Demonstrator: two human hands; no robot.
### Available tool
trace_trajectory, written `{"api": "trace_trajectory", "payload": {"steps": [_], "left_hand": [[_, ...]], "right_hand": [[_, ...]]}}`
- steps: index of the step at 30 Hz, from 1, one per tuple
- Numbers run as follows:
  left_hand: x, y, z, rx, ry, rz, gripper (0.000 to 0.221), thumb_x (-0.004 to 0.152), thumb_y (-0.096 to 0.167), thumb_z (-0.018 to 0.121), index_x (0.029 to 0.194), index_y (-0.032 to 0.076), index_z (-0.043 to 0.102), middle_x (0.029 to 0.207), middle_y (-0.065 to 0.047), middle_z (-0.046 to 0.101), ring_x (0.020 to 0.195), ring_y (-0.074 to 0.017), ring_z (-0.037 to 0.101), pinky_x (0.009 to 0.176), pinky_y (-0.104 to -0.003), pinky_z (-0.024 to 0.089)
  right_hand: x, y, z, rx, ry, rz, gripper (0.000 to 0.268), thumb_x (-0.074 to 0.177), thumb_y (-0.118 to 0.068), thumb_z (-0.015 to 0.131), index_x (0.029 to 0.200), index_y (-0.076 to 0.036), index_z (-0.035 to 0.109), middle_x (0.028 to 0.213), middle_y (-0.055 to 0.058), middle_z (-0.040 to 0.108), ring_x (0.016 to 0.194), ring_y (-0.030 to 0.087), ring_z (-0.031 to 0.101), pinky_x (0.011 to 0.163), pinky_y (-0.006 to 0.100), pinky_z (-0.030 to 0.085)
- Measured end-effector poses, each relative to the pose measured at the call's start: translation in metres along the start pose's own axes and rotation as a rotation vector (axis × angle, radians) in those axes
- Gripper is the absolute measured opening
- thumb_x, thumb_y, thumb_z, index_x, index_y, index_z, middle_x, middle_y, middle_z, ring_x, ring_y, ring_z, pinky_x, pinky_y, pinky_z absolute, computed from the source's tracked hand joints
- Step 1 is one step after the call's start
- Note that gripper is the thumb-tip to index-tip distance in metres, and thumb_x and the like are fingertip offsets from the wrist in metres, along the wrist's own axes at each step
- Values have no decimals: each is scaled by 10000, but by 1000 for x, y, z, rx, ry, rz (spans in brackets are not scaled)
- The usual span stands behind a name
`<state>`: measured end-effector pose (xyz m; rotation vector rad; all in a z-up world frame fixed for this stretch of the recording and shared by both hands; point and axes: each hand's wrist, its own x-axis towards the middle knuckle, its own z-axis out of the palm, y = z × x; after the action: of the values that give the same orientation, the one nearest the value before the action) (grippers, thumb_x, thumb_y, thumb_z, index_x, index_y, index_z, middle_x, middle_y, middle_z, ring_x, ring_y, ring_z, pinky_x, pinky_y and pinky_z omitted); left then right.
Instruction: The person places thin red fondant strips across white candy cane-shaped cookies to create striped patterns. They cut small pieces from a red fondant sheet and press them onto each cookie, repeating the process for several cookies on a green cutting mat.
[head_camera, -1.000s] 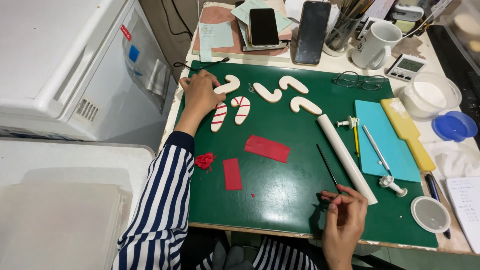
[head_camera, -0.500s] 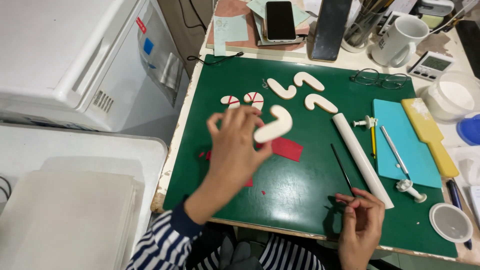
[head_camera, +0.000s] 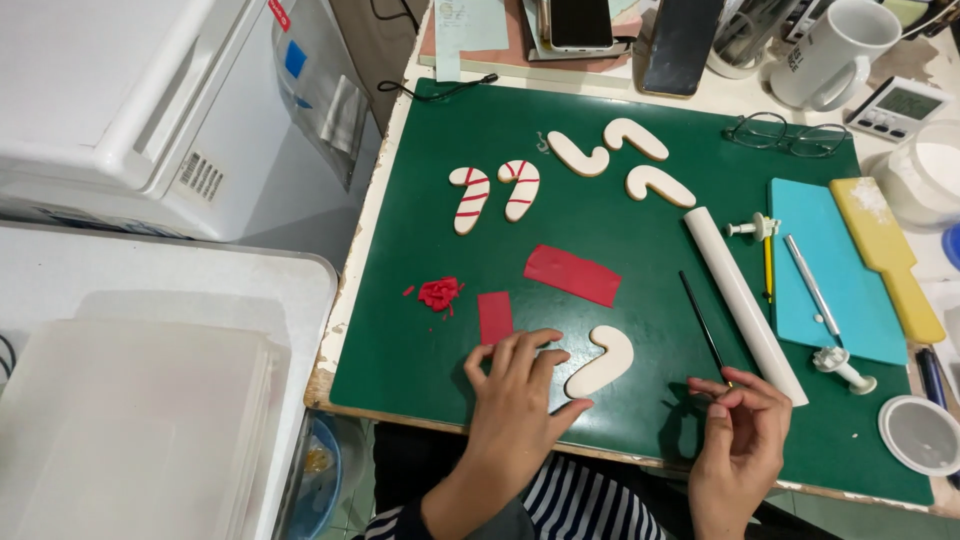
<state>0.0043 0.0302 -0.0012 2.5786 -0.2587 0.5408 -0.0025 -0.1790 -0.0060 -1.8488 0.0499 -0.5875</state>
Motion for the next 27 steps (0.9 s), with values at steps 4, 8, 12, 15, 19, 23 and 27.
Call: {"api": "trace_trajectory", "payload": {"steps": [4, 8, 12, 15, 19, 23, 27], "left_hand": [[-4, -22, -15, 42, -16, -22, 305, 797, 360, 847, 998, 199, 684, 1366, 25, 575, 1243, -249, 510, 988, -529, 264], [-2, -27, -16, 17, 41, -8, 121, 855, 246, 819, 923, 215, 724, 1337, 23, 596, 1251, -258, 515, 992, -544, 271], [1, -22, -17, -31, 37, 21, 129, 879, 161, 787, 844, 193, 668, 1319, 24, 613, 1231, -243, 527, 996, -527, 269], [3, -22, -17, -35, 18, 30, 186, 829, 83, 764, 834, 162, 596, 1301, -21, 610, 1228, -238, 544, 997, -518, 284], [12, -41, -31, -51, -6, -73, 131, 811, 163, 772, 856, 179, 650, 1305, 4, 623, 1280, -227, 525, 1041, -512, 259], [27, -74, -60, 65, 269, -178, 168, 838, 179, 790, 861, 198, 624, 1260, 13, 634, 1215, -234, 557, 995, -471, 270], [32, -102, -65, 128, 320, -251, 89, 917, 172, 755, 908, 183, 667, 1262, 18, 612, 1230, -244, 538, 993, -464, 268]], "right_hand": [[-2, -2, 2, 0, 4, 7, 48, 1102, 7, 452, 1063, 17, 479, 1287, 229, 464, 1042, 340, 671, 1026, 474, 573], [-1, -6, 5, -33, -8, 6, 44, 1108, -10, 470, 1077, 17, 485, 1293, 227, 469, 1056, 333, 670, 1035, 462, 562], [-2, -6, 4, -43, -13, 10, 47, 1110, -3, 470, 1070, 19, 481, 1275, 229, 472, 1048, 332, 671, 1038, 470, 561], [-1, -10, 1, -46, -52, 97, 19, 1095, 11, 474, 1079, 2, 479, 1236, 242, 588, 1032, 334, 701, 993, 431, 560], [10, -17, 4, 33, -124, 152, 26, 1095, -1, 478, 1086, 2, 501, 1102, 225, 635, 968, 322, 697, 950, 425, 597], [28, -39, 24, 59, -335, 80, 142, 1027, -67, 576, 1142, 16, 586, 961, 186, 705, 814, 253, 754, 768, 326, 648], [46, -53, 63, -30, -622, -62, 376, 946, -79, 669, 1307, -78, 566, 947, 67, 796, 756, 153, 810, 788, 251, 676]]}}
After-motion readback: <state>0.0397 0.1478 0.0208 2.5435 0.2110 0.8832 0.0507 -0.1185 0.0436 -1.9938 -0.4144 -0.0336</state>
